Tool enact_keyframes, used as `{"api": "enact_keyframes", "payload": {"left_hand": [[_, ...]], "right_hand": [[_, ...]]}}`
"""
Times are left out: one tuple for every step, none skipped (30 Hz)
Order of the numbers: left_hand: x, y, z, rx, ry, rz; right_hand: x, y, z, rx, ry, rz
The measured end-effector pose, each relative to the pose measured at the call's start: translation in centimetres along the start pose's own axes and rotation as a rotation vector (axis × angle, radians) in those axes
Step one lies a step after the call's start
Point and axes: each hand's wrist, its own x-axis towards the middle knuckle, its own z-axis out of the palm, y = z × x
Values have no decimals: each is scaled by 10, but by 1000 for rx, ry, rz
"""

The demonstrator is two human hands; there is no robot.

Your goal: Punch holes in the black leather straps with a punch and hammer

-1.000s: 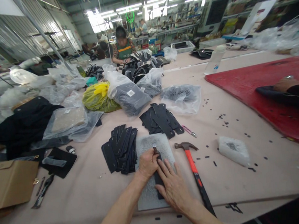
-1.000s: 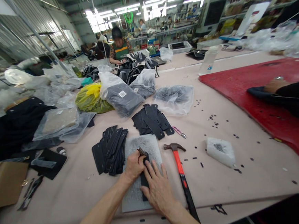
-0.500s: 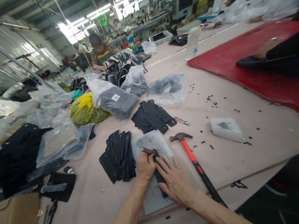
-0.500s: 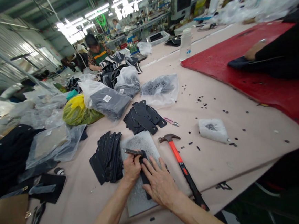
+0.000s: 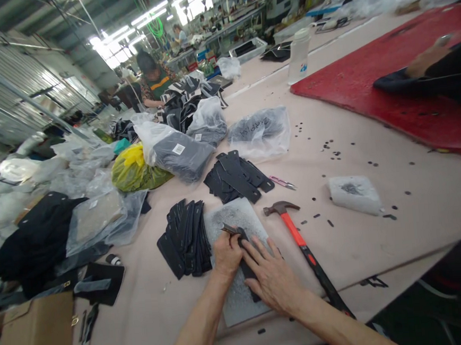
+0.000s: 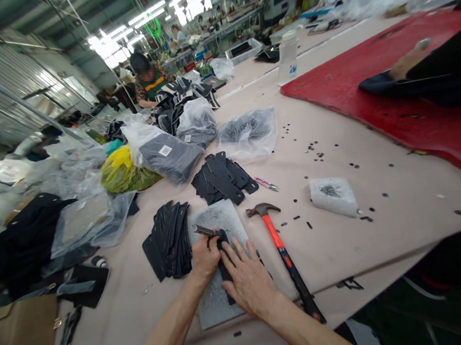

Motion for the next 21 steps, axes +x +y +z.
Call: {"api": "enact_keyframes", "payload": {"left_hand": [[0,0,0,7,-2,-1],[0,1,-1,16,-10,-3],[0,1,-1,25,-20,-4],[1,2,-2,35,-30,-5],[1,2,-2,42,-42,-6],[1,2,-3,48,-51,-6],[1,2,-4,51,-57,-8],[1,2,-4,54,-59,-11],[0,1,-4,55,-59,-13],[0,1,-4,56,-58,-13],[0,1,-5,55,-55,-13],[0,1,-5,52,-53,-12],[0,1,-5,47,-53,-11],[0,2,-6,41,-55,-10],[0,3,-7,36,-60,-9],[1,3,-8,33,-70,-9],[1,4,-9,33,-83,-8],[1,5,-10,32,-97,-8],[2,6,-11,31,-110,-8],[2,6,-12,27,-120,-7],[2,7,-13,21,-124,-5]], "right_hand": [[0,0,-1,5,1,-8],[0,0,-2,15,1,-21],[0,1,-5,30,3,-36],[-2,4,-8,46,12,-44],[-5,9,-13,61,35,-39],[-9,16,-18,69,77,-12],[-14,26,-23,65,134,40],[-21,37,-29,44,196,115],[-28,49,-34,8,249,206],[-35,61,-38,-34,275,297],[-42,72,-41,-69,263,382],[-49,81,-44,-88,213,456],[-54,88,-45,-88,140,515],[-57,92,-45,-71,61,558],[-58,93,-45,-47,-10,588],[-58,93,-44,-26,-68,613],[-55,92,-44,-5,-109,639],[-51,90,-45,28,-137,675],[-46,88,-47,95,-155,728],[-40,88,-49,217,-162,803],[-35,87,-52,414,-169,898]]}}
